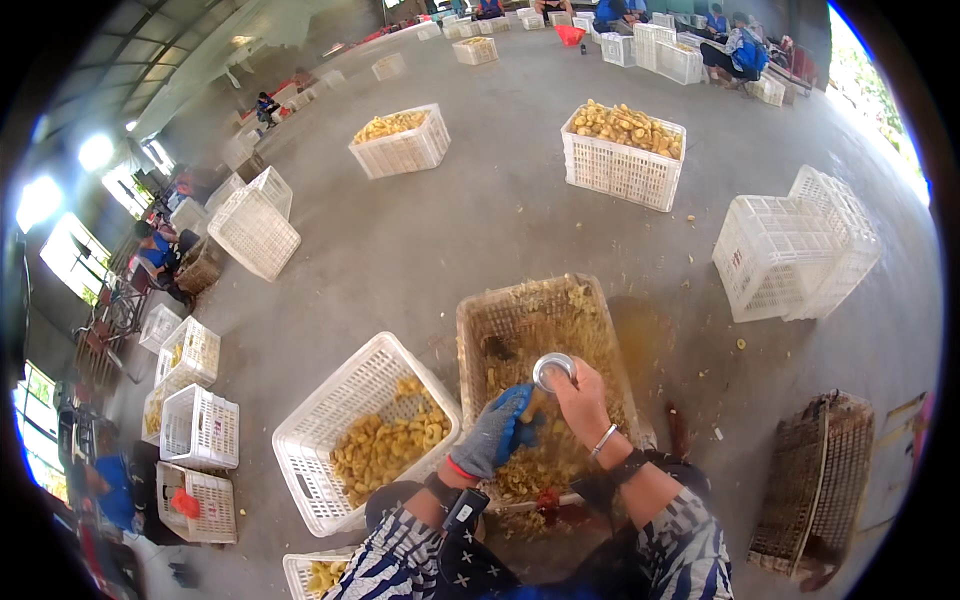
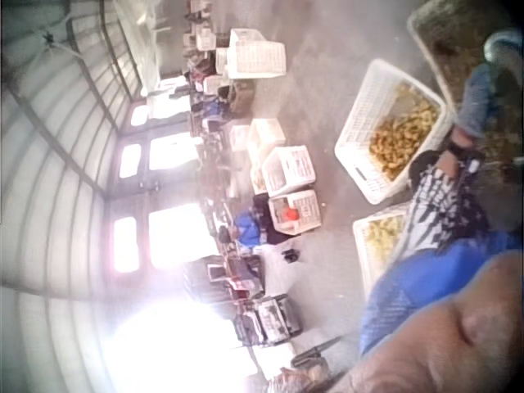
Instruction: The person is peeling cashews by hand using a small metal ring tool, picking them from one basket and placing processed ones into another while sitting.
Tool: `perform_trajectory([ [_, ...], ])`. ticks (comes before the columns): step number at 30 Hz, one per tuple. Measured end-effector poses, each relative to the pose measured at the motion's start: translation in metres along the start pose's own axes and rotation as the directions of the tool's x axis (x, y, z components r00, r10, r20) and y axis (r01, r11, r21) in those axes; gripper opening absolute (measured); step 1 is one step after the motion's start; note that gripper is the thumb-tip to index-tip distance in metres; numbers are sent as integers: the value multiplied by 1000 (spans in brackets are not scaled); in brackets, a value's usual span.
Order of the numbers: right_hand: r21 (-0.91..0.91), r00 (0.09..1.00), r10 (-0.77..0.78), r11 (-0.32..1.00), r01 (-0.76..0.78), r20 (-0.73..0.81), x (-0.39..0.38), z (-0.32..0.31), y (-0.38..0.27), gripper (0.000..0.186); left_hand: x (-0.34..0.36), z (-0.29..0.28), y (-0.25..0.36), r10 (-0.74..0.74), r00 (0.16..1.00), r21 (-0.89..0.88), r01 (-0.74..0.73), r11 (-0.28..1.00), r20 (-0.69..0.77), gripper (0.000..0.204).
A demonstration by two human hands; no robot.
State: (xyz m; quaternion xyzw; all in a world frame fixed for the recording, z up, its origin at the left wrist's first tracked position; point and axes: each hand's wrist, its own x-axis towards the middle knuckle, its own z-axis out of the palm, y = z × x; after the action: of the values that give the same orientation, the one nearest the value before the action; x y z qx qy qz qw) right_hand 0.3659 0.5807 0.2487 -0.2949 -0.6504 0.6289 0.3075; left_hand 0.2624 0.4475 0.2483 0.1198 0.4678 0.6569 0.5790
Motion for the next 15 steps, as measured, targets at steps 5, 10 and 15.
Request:
perform_trajectory([
  [5, -126, 982, -176, 978, 166, -72, 21, 13, 1, 14, 10, -18, 12, 30, 999, 17, -30, 999, -11, 35],
  [10, -164, 998, -60, 984, 65, 36, 21, 11, -11, 17, 6, -18, 26, 8, 991, -46, -14, 999, -132, 31],
  [15, -307, 959, -173, 922, 238, 225, 12, 17, 8, 21, 17, -27, 17, -43, 980, -51, 33, 998, -196, 28],
])
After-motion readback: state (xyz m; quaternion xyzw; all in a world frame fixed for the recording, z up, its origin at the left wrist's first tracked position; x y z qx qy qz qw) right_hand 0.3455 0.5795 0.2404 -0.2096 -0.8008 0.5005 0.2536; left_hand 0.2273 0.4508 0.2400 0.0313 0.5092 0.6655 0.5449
